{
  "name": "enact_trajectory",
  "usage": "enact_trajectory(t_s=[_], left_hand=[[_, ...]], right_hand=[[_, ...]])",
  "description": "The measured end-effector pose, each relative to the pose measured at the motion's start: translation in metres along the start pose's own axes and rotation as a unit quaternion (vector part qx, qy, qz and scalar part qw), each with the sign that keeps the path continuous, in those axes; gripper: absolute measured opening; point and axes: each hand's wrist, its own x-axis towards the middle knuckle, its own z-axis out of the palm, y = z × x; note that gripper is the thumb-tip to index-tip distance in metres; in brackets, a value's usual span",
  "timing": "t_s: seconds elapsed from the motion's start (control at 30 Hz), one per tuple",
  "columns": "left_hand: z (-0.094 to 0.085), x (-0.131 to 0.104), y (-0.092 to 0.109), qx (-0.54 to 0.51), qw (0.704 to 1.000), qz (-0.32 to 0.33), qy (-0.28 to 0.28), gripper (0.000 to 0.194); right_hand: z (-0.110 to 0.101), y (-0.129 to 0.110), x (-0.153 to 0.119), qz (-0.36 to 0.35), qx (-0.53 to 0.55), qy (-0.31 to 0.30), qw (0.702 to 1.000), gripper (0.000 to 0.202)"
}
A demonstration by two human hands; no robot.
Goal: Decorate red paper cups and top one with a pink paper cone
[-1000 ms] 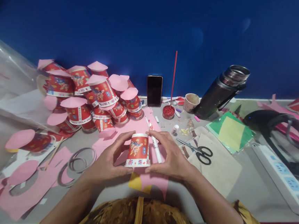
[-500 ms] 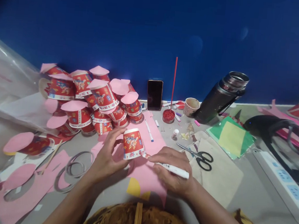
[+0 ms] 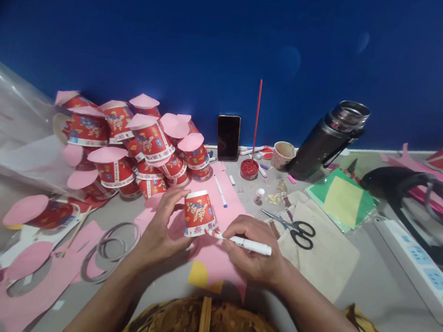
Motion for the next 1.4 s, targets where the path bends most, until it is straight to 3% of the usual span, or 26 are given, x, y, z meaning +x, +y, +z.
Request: enact_trajectory(t_s=[0.5, 1.4], left_hand=[[0.0015, -0.0013, -0.0018, 0.013, 1.0, 0.021, 0.006, 0.075], [0.001, -0.0004, 0.0017, 0.01, 1.0, 0.01, -0.003, 0.073]], right_hand=[[-0.0016, 0.0001, 0.0029, -0.003, -0.006, -0.019, 1.0, 0.007], [-0.0054, -0.0029, 0.0032, 0.027, -0.018, 0.003, 0.999, 0.009]])
